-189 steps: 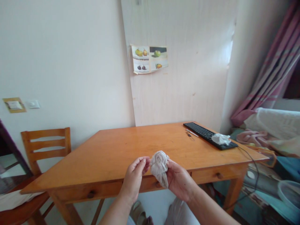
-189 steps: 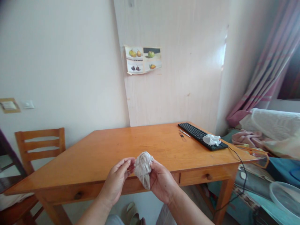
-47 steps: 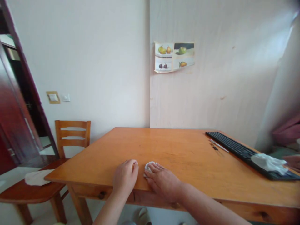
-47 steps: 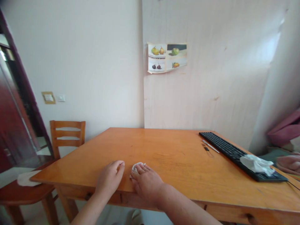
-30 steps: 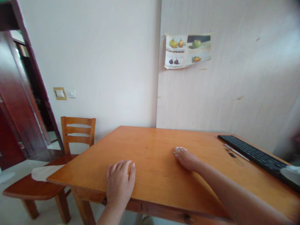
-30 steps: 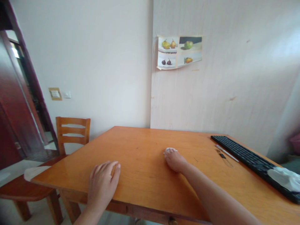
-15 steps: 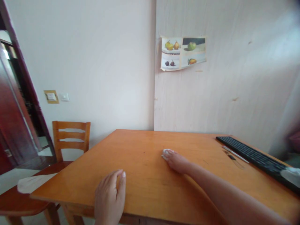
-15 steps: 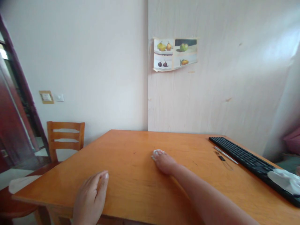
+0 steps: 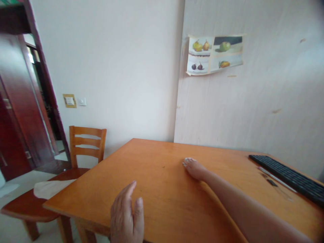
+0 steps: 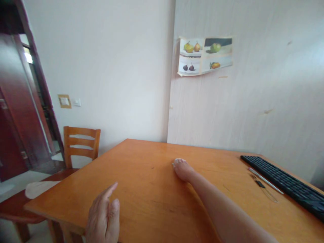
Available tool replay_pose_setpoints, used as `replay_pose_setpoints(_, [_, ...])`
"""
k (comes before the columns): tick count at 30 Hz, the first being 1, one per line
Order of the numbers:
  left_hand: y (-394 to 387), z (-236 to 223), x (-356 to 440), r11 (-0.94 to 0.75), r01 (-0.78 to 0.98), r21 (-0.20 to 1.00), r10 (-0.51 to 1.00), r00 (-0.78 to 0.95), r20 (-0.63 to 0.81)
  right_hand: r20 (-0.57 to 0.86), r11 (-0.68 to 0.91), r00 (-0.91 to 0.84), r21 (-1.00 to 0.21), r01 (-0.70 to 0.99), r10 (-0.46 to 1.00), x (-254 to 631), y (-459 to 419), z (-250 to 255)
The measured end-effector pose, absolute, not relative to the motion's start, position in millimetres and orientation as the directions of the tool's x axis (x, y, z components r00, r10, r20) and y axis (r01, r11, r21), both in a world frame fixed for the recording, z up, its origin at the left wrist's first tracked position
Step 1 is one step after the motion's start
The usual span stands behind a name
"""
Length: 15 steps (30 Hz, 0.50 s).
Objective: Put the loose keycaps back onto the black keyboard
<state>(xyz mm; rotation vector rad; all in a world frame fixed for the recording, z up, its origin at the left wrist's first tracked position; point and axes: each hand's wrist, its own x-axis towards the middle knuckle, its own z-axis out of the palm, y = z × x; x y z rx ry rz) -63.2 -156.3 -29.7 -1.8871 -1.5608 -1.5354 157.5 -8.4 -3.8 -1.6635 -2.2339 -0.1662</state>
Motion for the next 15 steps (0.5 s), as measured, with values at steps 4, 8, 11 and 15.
replay_pose_setpoints(4, [-158, -30, -65, -0.412, 0.807, 0.423, 0.531, -0.165, 0.831, 0.288, 0.622, -0.582, -0.066, 0.78, 0.76, 91, -27, 2])
replay_pose_setpoints(8, [-161, -29, -66, -0.427, 0.787, 0.445, 0.527, -0.183, 0.83, 0.289, 0.848, -0.806, -0.043, 0.528, 0.516, 33, -50, 2])
replay_pose_setpoints(11, [-162, -28, -67, -0.414, 0.785, 0.461, 0.54, -0.196, 0.818, 0.254, 0.858, -0.822, -0.084, 0.506, 0.51, 48, -43, 6])
replay_pose_setpoints(15, [-164, -28, -66, -0.403, 0.777, 0.482, 0.555, -0.211, 0.805, 0.239, 0.61, -0.586, -0.039, 0.791, 0.775, 121, -13, 9])
